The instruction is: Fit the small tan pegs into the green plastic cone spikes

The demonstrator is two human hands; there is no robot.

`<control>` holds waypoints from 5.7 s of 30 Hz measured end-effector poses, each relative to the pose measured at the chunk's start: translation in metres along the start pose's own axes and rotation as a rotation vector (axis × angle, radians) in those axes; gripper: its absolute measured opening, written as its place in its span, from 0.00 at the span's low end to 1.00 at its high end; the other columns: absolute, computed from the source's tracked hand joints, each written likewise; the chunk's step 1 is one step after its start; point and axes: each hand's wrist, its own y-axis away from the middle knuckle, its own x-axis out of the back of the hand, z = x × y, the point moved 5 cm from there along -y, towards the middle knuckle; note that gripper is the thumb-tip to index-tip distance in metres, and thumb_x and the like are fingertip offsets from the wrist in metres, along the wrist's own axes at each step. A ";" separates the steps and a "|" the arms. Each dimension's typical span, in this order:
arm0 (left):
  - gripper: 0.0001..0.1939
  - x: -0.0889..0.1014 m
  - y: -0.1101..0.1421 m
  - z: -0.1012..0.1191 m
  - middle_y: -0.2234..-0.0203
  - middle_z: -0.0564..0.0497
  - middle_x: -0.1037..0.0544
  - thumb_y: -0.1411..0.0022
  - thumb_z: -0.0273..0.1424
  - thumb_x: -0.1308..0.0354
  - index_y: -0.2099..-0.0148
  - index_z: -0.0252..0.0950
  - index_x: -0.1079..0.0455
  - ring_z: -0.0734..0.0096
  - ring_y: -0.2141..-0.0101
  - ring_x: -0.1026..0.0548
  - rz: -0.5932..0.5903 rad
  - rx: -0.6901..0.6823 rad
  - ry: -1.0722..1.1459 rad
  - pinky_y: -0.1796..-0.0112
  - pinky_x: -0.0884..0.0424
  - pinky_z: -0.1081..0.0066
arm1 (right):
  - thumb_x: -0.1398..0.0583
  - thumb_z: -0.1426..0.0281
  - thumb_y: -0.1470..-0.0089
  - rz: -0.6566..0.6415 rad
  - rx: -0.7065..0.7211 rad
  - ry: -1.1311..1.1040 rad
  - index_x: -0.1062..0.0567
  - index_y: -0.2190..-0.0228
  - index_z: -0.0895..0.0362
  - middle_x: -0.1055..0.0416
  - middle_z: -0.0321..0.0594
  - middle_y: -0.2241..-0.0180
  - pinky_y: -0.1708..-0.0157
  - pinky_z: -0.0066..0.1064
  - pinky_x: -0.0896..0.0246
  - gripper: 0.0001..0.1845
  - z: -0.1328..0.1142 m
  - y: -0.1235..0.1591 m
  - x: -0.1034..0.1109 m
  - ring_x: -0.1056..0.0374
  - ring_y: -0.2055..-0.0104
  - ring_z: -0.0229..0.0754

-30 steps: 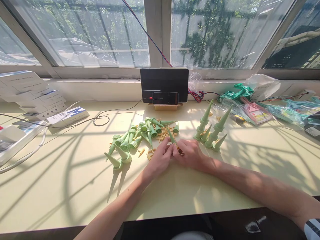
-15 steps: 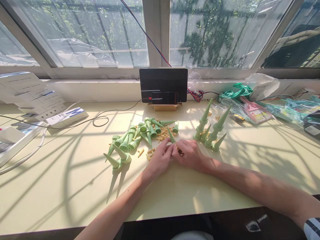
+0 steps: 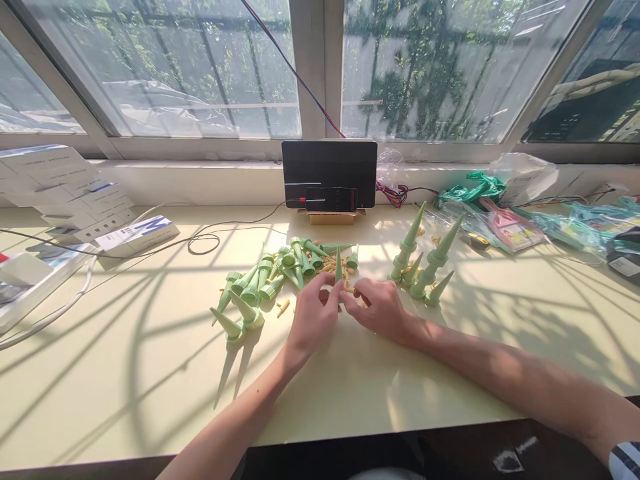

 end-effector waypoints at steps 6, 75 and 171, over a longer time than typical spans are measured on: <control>0.11 0.009 0.000 0.006 0.72 0.54 0.24 0.36 0.38 0.46 0.57 0.38 0.29 0.79 0.83 0.36 0.108 -0.051 -0.249 0.77 0.39 0.73 | 0.55 0.70 0.32 -0.072 -0.022 -0.105 0.38 0.80 0.55 0.43 0.32 0.84 0.79 0.29 0.55 0.23 0.004 0.000 0.004 0.51 0.82 0.33; 0.17 -0.007 0.022 0.027 0.83 0.57 0.39 0.31 0.28 0.49 0.76 0.36 0.41 0.78 0.81 0.44 0.063 -0.727 -0.522 0.77 0.47 0.74 | 0.45 0.79 0.41 -0.410 -0.092 -0.253 0.28 0.55 0.55 0.28 0.40 0.62 0.68 0.29 0.33 0.14 0.021 0.006 0.002 0.31 0.71 0.36; 0.07 0.007 0.001 0.009 0.71 0.52 0.27 0.36 0.30 0.46 0.67 0.37 0.30 0.74 0.76 0.32 0.117 -0.293 -0.596 0.72 0.37 0.72 | 0.44 0.66 0.34 -0.074 -0.192 -0.259 0.26 0.63 0.54 0.23 0.40 0.68 0.78 0.28 0.33 0.08 0.029 0.003 0.014 0.27 0.72 0.39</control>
